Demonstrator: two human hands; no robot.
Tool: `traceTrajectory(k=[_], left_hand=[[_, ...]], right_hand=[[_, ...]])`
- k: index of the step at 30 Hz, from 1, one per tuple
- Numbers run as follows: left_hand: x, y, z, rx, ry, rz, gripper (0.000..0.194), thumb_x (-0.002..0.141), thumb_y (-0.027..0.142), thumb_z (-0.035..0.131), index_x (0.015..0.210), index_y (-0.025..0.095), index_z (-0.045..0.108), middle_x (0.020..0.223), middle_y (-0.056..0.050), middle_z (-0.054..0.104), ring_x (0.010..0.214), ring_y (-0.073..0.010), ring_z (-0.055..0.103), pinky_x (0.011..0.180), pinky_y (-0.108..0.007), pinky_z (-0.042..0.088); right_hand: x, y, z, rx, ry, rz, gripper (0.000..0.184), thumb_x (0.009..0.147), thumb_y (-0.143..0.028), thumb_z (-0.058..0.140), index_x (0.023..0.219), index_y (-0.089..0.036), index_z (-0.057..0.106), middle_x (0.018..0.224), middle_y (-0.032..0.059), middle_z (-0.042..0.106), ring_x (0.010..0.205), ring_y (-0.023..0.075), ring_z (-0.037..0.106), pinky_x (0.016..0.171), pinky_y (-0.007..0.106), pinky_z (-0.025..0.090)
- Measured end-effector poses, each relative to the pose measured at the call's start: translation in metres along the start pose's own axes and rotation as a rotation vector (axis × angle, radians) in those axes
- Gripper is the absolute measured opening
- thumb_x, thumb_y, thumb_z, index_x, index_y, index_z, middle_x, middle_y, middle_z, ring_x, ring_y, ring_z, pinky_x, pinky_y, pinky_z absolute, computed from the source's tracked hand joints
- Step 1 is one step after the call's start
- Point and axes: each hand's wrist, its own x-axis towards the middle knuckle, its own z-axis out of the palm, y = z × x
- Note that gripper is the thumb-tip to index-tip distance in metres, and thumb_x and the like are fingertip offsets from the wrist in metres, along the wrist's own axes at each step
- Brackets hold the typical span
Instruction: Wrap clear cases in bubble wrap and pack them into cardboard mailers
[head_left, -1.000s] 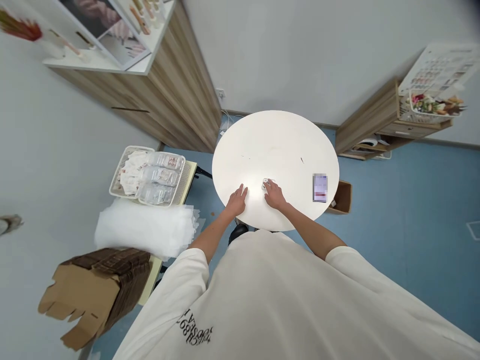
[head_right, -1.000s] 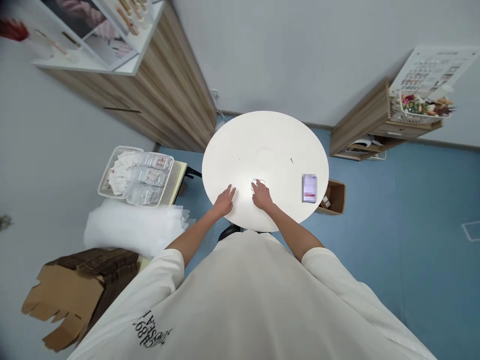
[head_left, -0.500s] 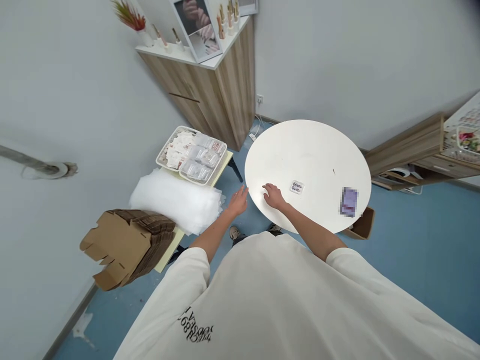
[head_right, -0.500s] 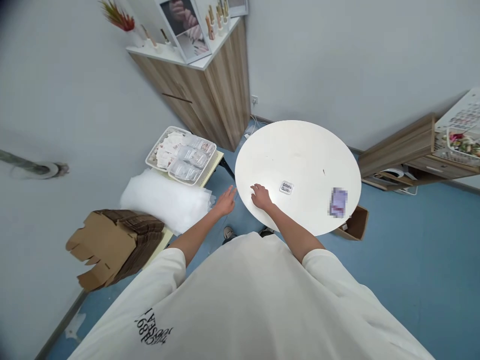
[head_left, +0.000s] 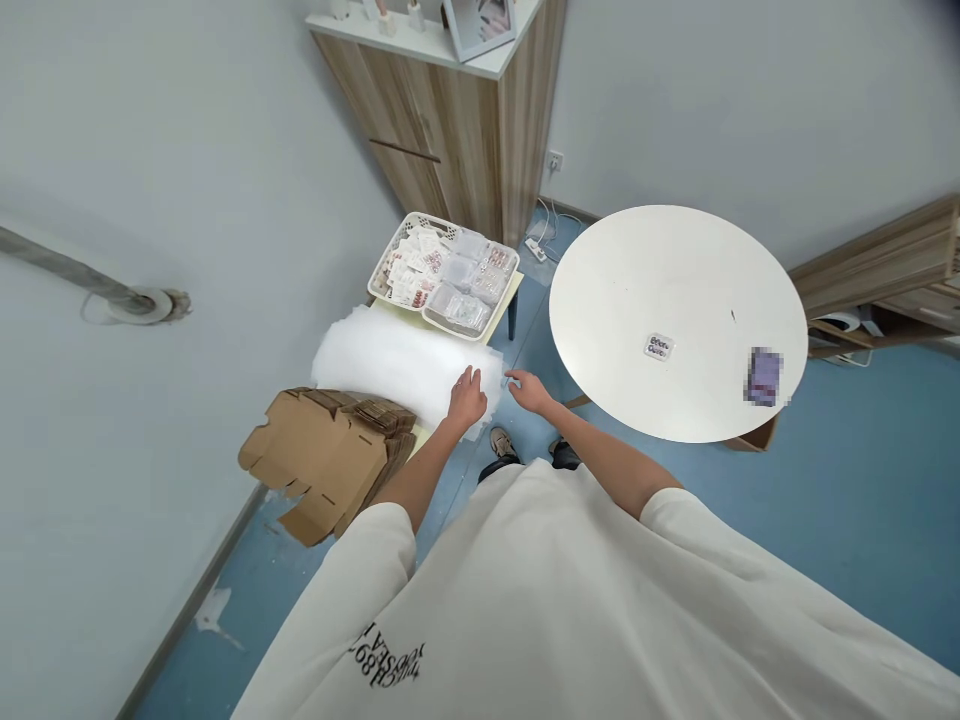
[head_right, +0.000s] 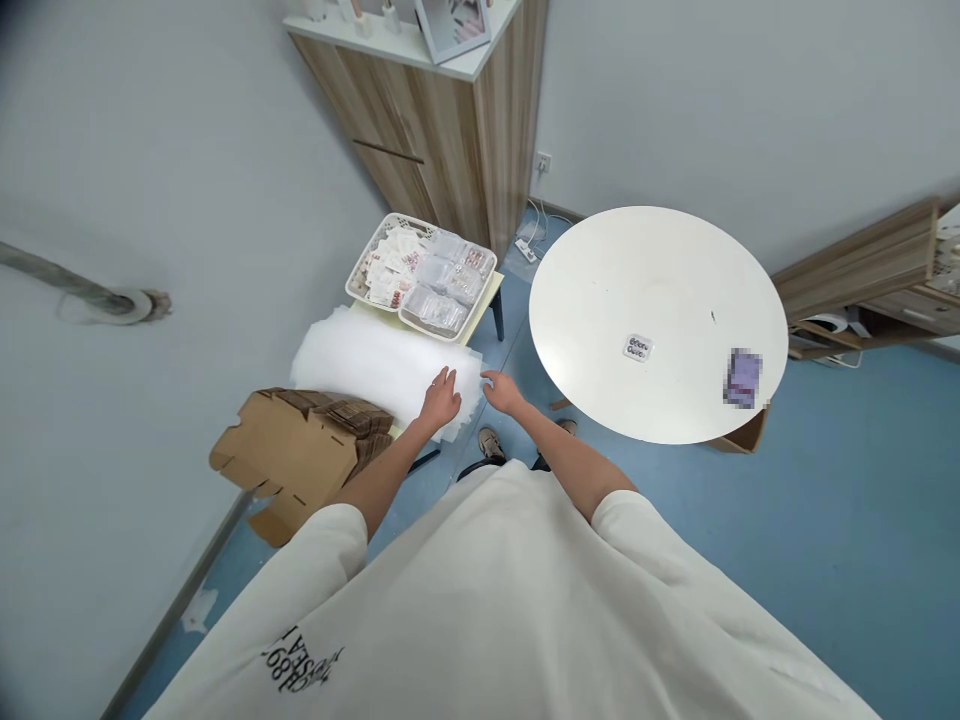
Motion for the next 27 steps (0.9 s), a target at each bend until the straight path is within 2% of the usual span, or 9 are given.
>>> traceTrajectory(k=[5, 10, 13, 15, 18, 23, 27], left_hand=[[-0.010, -0.019, -0.006, -0.025, 0.022, -0.028, 0.062, 0.094, 0.018, 0.044, 0.154, 0.008, 0.035, 0.165, -0.021, 0.030, 0.152, -0.0335, 0.032, 0.118, -0.048, 0.037], [-0.013, -0.032, -0.008, -0.046, 0.032, -0.031, 0.062, 0.093, 0.017, 0.044, 0.154, 0.008, 0.036, 0.164, -0.021, 0.031, 0.152, -0.0336, 0.031, 0.118, -0.049, 0.038], [-0.014, -0.039, -0.007, -0.055, 0.041, -0.022, 0.064, 0.094, 0.019, 0.046, 0.156, 0.011, 0.033, 0.164, -0.020, 0.033, 0.152, -0.0335, 0.032, 0.118, -0.051, 0.038], [-0.015, -0.043, -0.007, -0.057, 0.044, -0.015, 0.065, 0.094, 0.019, 0.047, 0.157, 0.013, 0.032, 0.164, -0.019, 0.034, 0.152, -0.0333, 0.033, 0.118, -0.051, 0.038], [-0.015, -0.047, -0.007, -0.052, 0.031, -0.014, 0.064, 0.094, 0.020, 0.047, 0.156, 0.013, 0.033, 0.164, -0.019, 0.034, 0.151, -0.0326, 0.033, 0.118, -0.050, 0.037], [-0.017, -0.052, -0.006, -0.056, 0.010, -0.014, 0.062, 0.094, 0.018, 0.046, 0.155, 0.011, 0.035, 0.163, -0.019, 0.034, 0.152, -0.0321, 0.032, 0.119, -0.049, 0.036], [-0.017, -0.054, -0.006, -0.072, 0.003, -0.014, 0.064, 0.094, 0.020, 0.046, 0.156, 0.012, 0.033, 0.164, -0.019, 0.033, 0.151, -0.0329, 0.033, 0.118, -0.050, 0.038]], right_hand=[[0.016, -0.033, 0.020, 0.073, -0.019, 0.026, 0.048, 0.095, -0.022, 0.045, 0.140, -0.021, 0.061, 0.142, 0.0085, 0.063, 0.126, 0.0233, 0.061, 0.110, 0.038, 0.047], [0.045, -0.048, 0.031, 0.028, 0.007, 0.001, 0.046, 0.093, -0.024, 0.052, 0.138, -0.021, 0.062, 0.150, 0.0094, 0.055, 0.141, 0.0239, 0.048, 0.117, 0.039, 0.040], [0.063, -0.051, 0.040, 0.022, 0.055, 0.035, 0.045, 0.092, -0.027, 0.056, 0.136, -0.022, 0.064, 0.152, 0.0095, 0.052, 0.146, 0.0255, 0.042, 0.120, 0.044, 0.036], [0.071, -0.052, 0.047, 0.036, 0.074, 0.048, 0.045, 0.092, -0.028, 0.055, 0.136, -0.025, 0.063, 0.152, 0.0076, 0.051, 0.145, 0.0258, 0.043, 0.118, 0.046, 0.039], [0.078, -0.052, 0.056, 0.020, 0.074, 0.041, 0.045, 0.093, -0.027, 0.052, 0.137, -0.026, 0.063, 0.151, 0.0063, 0.052, 0.140, 0.0237, 0.049, 0.115, 0.043, 0.043], [0.084, -0.050, 0.063, -0.018, 0.134, 0.168, 0.051, 0.092, -0.032, 0.054, 0.142, -0.027, 0.059, 0.155, 0.0085, 0.046, 0.141, 0.0279, 0.048, 0.111, 0.048, 0.046], [0.086, -0.050, 0.062, 0.034, 0.143, 0.115, 0.047, 0.091, -0.026, 0.052, 0.136, -0.026, 0.064, 0.148, 0.0066, 0.055, 0.138, 0.0253, 0.051, 0.113, 0.046, 0.045]])
